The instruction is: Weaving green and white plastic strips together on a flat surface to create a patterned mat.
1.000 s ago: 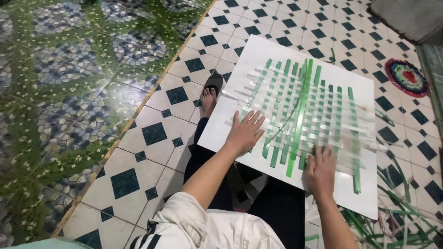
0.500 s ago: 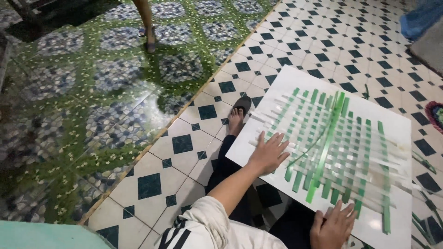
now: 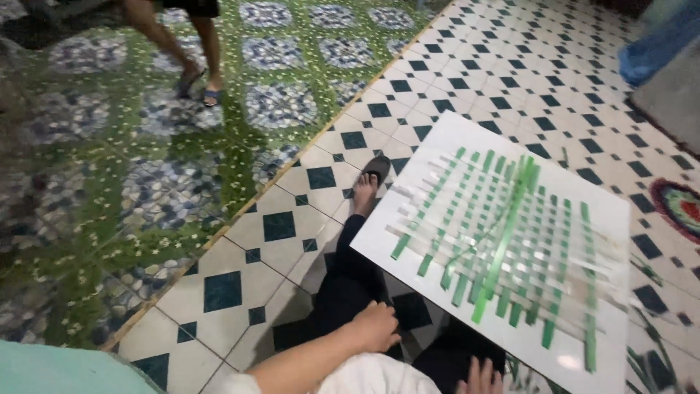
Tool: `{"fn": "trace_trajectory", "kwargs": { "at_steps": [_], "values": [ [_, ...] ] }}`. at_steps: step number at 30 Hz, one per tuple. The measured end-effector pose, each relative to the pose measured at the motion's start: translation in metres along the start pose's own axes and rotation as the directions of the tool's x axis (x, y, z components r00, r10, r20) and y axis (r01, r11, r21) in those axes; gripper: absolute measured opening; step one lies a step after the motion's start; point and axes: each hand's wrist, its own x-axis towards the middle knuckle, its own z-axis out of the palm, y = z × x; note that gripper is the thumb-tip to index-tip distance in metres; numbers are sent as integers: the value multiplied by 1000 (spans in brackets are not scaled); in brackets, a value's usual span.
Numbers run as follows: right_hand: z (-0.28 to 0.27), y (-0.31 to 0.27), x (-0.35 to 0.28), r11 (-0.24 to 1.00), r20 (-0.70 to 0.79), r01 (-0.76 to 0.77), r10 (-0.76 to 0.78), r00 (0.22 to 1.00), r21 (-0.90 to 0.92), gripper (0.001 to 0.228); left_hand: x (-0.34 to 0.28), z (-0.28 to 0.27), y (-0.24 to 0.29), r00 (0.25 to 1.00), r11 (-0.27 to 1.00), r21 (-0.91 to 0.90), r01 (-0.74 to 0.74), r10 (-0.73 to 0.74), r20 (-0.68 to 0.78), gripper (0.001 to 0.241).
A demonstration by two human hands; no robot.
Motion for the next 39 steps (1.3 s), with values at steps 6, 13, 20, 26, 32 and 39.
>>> {"fn": "trace_trajectory", "kwargs": {
  "at_steps": [6,13,20,26,32,39],
  "values": [
    [-44,-63,147,988,911,-1,144,387,-155,62,51,28,9,918,942,334,39,-166,360,46],
    [10,-127,205,874,891,-461,-78,-447,-155,56,116,89,-21,688,917,370,146,-363,628,64],
    [-4,-105,180,622,908,-663,-249,337,416,26,110,68,-54,941,987,-138,87,-36,338,45],
    [-117,-83,302,484,830,-761,116,545,432,27,107,34,-50,891,908,-260,327,-205,405,89],
    [-65,-10,344,629,419,-689,550,722,361,33,112,73,-58,901,975,-153,159,-80,427,61],
    [-31,-2,384,609,812,-771,537,229,-185,86,100,43,-51,896,967,-162,194,-108,432,62]
  ]
}}
